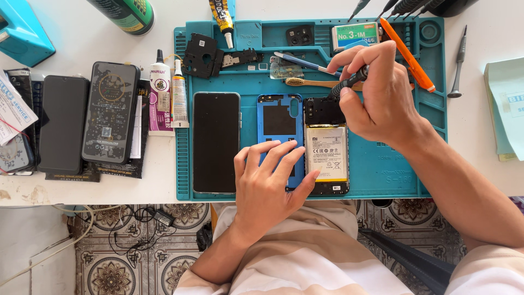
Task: The person works on a disassembled smartphone on a repair mat, unscrewing components with a screwdriver, applying adhesive from a glue tube onto the phone battery, and pressing the battery into the phone body. They then pick up the screwdriver again and continue fastening screws on the device.
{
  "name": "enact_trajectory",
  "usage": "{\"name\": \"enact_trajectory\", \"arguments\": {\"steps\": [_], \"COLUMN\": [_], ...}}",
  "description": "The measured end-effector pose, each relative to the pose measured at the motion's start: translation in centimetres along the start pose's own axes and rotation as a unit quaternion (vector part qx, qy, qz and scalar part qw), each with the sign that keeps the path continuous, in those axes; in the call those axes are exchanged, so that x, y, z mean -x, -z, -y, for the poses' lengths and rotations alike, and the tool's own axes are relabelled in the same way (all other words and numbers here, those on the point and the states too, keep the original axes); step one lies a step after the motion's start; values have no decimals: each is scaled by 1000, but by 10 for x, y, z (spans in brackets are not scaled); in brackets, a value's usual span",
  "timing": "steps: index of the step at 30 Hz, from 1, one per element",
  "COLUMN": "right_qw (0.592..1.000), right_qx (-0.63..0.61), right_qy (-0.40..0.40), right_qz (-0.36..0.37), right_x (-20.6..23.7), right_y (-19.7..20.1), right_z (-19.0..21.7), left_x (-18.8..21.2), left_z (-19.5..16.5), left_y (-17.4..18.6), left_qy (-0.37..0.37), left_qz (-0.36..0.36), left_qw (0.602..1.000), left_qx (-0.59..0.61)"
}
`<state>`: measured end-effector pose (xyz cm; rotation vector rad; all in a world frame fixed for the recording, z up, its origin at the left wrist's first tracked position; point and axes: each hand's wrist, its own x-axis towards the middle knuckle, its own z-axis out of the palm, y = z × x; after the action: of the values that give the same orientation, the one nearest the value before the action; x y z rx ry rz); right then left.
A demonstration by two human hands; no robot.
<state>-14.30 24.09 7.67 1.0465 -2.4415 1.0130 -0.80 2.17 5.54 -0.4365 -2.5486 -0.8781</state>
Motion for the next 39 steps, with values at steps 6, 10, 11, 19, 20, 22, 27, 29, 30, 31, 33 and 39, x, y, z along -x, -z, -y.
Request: {"name": "enact_trajectory", "arguments": {"steps": [6,10,11,19,20,22,27,29,30,31,33,39], "right_qw": [1000,991,982,909,903,890,903,934,956,960,955,936], "right_qx": [-1,-132,-184,-384,-397,-424,-386,-266,-148,-27,49,106], "right_qy": [-1,-20,-32,-77,-85,-100,-178,-238,-252,-262,-204,-150], "right_qz": [-7,-10,-5,142,139,135,-57,-33,32,98,212,299], "right_x": [1,5,6,6,5,3,-4,-9,-11,-13,-17,-22], "right_y": [-1,-1,-1,-14,-14,-13,4,18,26,32,35,30], "right_z": [-1,-1,0,15,15,15,12,9,7,6,6,12], "left_x": [-1,-2,-2,-4,-4,-3,-2,-2,-2,-2,-3,-4], "left_z": [0,-1,-1,-1,-1,-1,0,1,1,0,-1,-3], "left_y": [1,1,1,2,2,1,0,0,0,0,1,2], "left_qy": [0,1,1,-14,-14,-11,-11,-10,-8,-6,1,3], "left_qz": [1,0,-1,0,-1,-3,4,4,5,5,3,6], "left_qw": [1000,1000,1000,1000,1000,1000,1000,1000,1000,1000,1000,1000], "left_qx": [1,1,2,-7,-3,4,-6,-6,-5,-5,-2,-2]}}
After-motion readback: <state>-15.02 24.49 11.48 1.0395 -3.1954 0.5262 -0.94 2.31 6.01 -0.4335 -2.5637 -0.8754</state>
